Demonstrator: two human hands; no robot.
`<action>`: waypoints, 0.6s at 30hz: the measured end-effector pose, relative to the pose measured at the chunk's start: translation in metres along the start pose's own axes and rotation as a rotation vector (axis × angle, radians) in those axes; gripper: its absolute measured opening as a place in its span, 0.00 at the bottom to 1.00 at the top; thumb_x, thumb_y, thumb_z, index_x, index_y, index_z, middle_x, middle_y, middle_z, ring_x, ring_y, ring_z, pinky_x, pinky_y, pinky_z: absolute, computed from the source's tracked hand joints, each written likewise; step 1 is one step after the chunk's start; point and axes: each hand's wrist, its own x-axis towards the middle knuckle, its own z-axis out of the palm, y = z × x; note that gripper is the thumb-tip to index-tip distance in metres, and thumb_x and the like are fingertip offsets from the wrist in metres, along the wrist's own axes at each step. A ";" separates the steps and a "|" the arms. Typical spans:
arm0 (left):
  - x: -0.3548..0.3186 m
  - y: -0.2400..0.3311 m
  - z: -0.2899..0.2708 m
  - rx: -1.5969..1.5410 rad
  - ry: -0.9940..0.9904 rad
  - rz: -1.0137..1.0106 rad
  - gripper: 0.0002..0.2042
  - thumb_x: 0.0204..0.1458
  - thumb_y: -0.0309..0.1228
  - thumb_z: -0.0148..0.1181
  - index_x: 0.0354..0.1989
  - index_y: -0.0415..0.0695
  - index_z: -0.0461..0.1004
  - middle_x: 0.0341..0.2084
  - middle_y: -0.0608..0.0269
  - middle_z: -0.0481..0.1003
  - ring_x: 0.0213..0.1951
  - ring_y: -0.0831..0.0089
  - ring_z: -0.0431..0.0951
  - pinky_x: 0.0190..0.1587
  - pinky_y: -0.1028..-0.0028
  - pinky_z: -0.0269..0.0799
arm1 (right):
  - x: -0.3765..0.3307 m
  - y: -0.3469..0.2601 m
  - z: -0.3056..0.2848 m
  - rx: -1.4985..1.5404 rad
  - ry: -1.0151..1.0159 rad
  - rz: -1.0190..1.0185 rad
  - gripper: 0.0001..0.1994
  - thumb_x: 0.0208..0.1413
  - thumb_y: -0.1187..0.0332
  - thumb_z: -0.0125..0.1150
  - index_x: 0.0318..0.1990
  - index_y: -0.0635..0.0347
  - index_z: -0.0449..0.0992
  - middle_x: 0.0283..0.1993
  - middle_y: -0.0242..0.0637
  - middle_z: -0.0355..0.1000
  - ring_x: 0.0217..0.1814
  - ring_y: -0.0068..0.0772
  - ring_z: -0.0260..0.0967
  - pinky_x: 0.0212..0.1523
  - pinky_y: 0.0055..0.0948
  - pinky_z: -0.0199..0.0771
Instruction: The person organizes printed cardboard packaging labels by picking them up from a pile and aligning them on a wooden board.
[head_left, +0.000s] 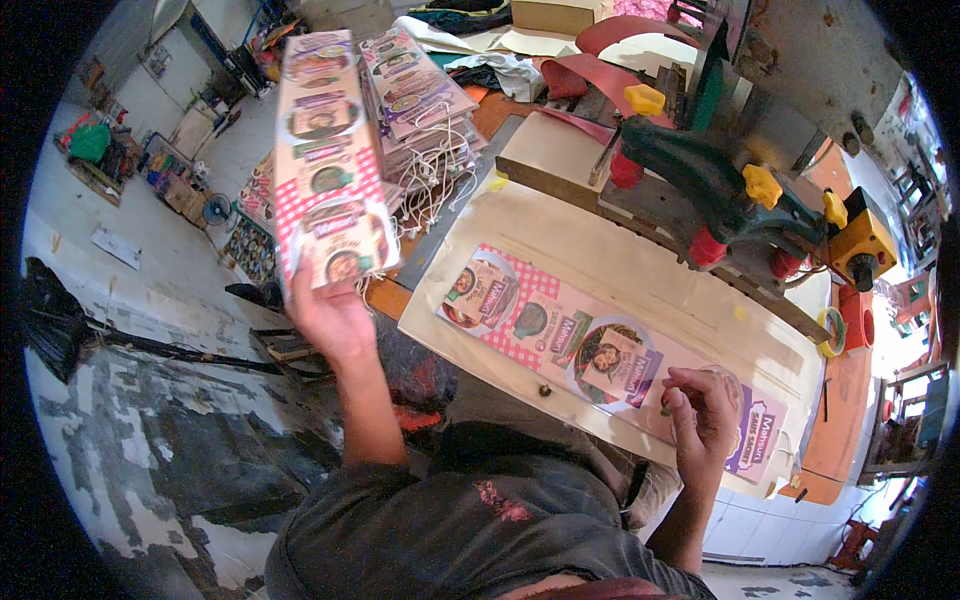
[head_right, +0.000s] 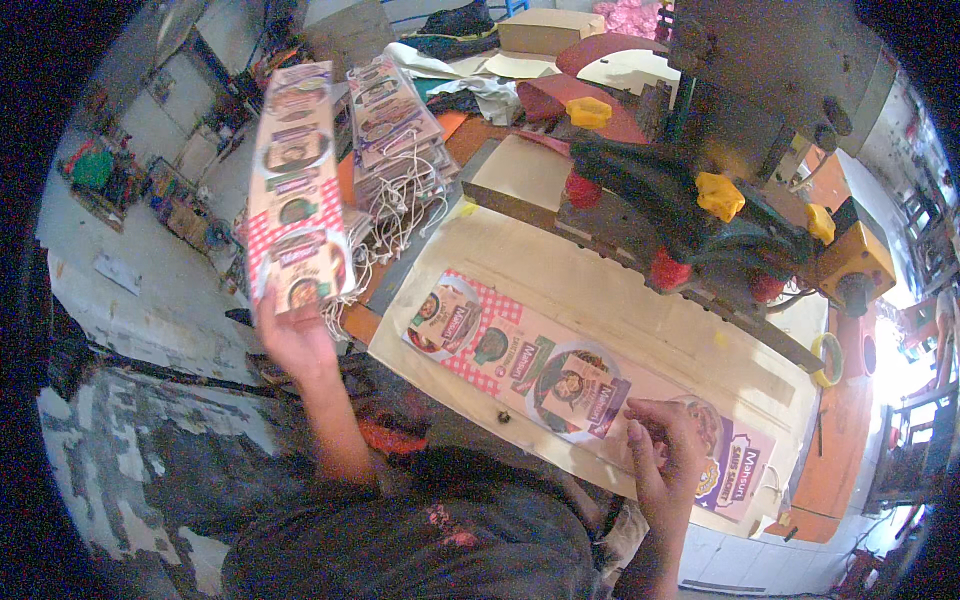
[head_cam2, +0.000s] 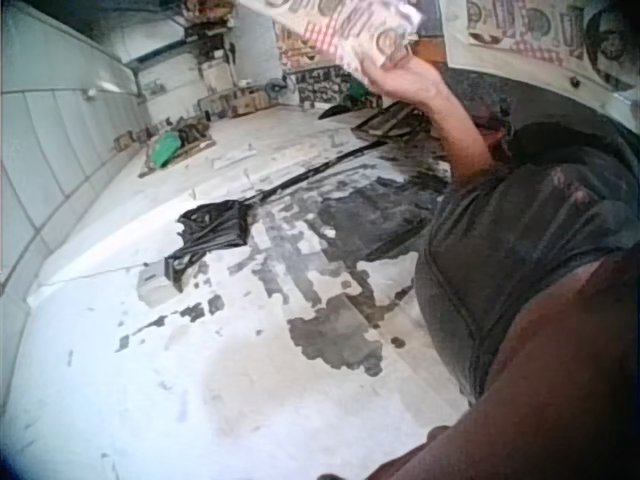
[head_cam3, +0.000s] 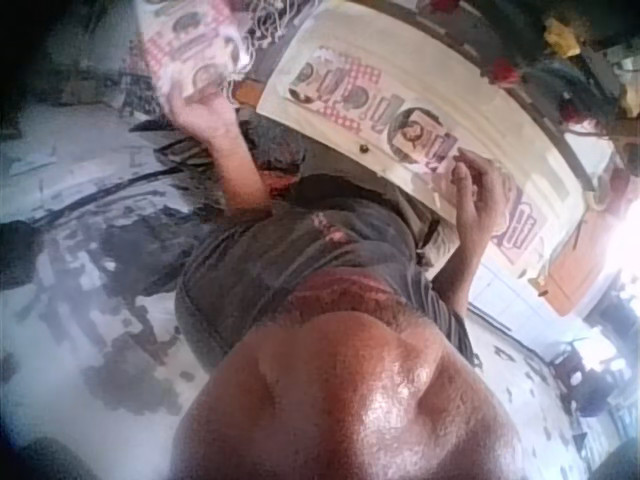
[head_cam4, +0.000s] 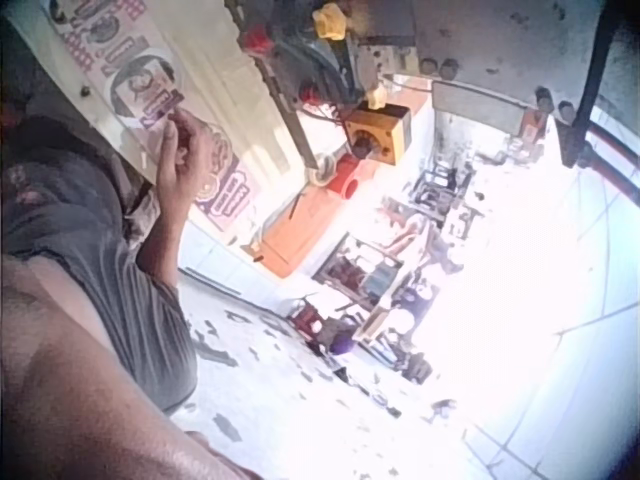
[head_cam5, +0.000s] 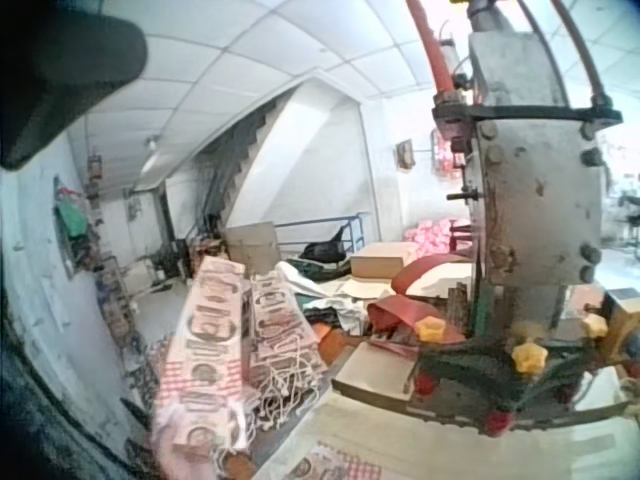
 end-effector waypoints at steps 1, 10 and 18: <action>0.005 0.005 -0.011 0.007 0.017 0.044 0.19 0.61 0.28 0.53 0.59 0.32 0.71 0.53 0.48 0.78 0.51 0.58 0.81 0.51 0.61 0.81 | 0.001 0.002 0.001 0.000 0.001 0.001 0.08 0.59 0.76 0.63 0.46 0.63 0.81 0.41 0.37 0.79 0.43 0.28 0.74 0.42 0.26 0.72; 0.106 0.046 -0.144 -0.008 0.114 0.010 0.23 0.66 0.44 0.56 0.62 0.40 0.70 0.55 0.53 0.77 0.53 0.55 0.79 0.55 0.55 0.79 | 0.007 0.006 0.008 0.077 -0.026 -0.028 0.09 0.59 0.76 0.63 0.46 0.64 0.80 0.41 0.39 0.79 0.41 0.31 0.74 0.42 0.28 0.72; 0.115 0.049 -0.247 0.007 0.232 -0.043 0.22 0.65 0.50 0.57 0.59 0.46 0.74 0.54 0.61 0.77 0.55 0.61 0.77 0.59 0.56 0.73 | 0.005 0.004 0.006 0.024 -0.048 -0.030 0.09 0.59 0.76 0.62 0.46 0.64 0.81 0.40 0.39 0.79 0.40 0.31 0.75 0.42 0.27 0.72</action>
